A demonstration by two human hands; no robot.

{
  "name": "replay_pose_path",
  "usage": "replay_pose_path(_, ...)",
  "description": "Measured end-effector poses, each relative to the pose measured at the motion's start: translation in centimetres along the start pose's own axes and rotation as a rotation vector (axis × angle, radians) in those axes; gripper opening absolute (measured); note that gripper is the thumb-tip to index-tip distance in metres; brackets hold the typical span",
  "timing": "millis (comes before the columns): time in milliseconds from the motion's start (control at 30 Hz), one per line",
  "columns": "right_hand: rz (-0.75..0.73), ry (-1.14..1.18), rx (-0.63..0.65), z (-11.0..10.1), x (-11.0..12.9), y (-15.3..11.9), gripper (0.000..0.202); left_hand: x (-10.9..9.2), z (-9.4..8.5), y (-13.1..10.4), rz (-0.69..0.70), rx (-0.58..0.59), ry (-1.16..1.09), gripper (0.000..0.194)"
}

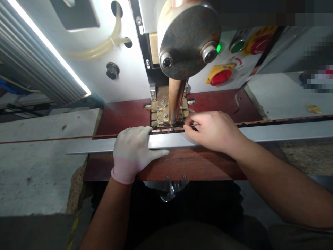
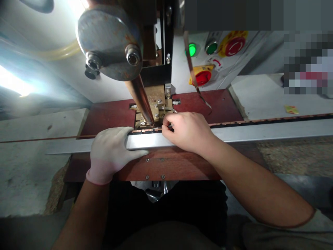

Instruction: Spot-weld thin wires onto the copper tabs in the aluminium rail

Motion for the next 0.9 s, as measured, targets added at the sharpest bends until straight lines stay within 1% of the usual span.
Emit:
replay_pose_path(267,0.033,-0.007,0.014,0.0,-0.5,0.1,0.026,-0.3,-0.6,0.5,0.002,0.038,-0.023,0.079)
replay_pose_path(600,0.036,-0.001,0.004,0.1,-0.9,0.6,0.027,-0.1,-0.4,1.4,0.012,0.046,0.002,0.082)
replay_pose_path(767,0.022,0.040,0.013,0.3,-1.2,1.0,0.025,0.1,-0.4,1.8,0.013,0.056,-0.018,0.079)
replay_pose_path(900,0.028,0.037,-0.004,0.4,-1.1,0.9,0.023,0.1,-0.4,1.8,0.009,0.059,-0.023,0.080)
Point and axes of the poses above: each hand's wrist, its own y-axis towards the middle knuckle, its own z-axis out of the palm, x = y × z, the point moved 4 cm from there along y, towards the middle knuckle, and after that the axes turned 15 degrees about x, right-handed, at the moved point
